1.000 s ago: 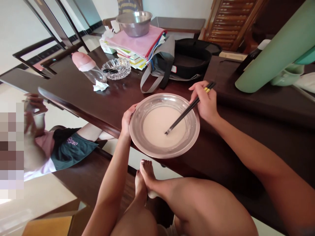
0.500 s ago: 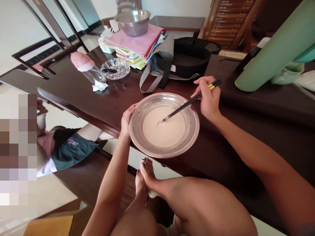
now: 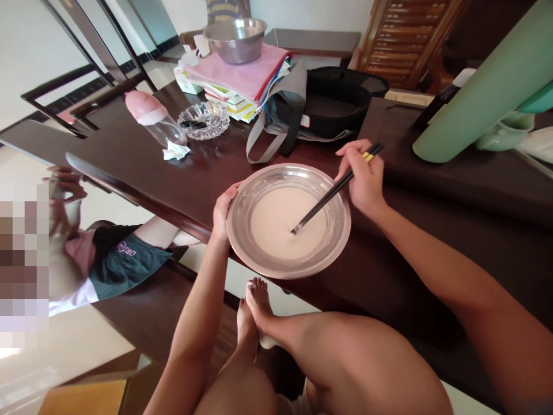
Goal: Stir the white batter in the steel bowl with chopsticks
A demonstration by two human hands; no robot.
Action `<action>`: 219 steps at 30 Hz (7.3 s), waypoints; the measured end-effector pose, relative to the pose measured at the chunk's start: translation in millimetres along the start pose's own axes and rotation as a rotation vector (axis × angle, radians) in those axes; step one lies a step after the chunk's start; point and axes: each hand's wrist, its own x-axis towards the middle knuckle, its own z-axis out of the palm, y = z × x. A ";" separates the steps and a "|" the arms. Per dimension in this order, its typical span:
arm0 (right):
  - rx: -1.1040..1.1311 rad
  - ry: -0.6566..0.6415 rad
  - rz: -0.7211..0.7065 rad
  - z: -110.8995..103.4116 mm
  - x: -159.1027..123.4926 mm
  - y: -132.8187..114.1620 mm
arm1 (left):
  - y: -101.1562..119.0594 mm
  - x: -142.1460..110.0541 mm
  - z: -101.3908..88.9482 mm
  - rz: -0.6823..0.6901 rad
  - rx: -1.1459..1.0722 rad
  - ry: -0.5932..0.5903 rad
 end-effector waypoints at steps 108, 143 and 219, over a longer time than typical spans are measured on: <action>-0.058 0.057 -0.056 -0.1 0.1 -2.2 | -4.0 3.3 -4.0 0.028 0.011 -0.026; -0.037 -0.072 -0.001 -7.3 9.0 6.6 | -4.3 4.0 -3.2 0.051 0.021 -0.016; -0.023 -0.002 0.016 -2.3 -0.5 6.1 | -6.1 4.6 -4.2 0.041 -0.002 -0.017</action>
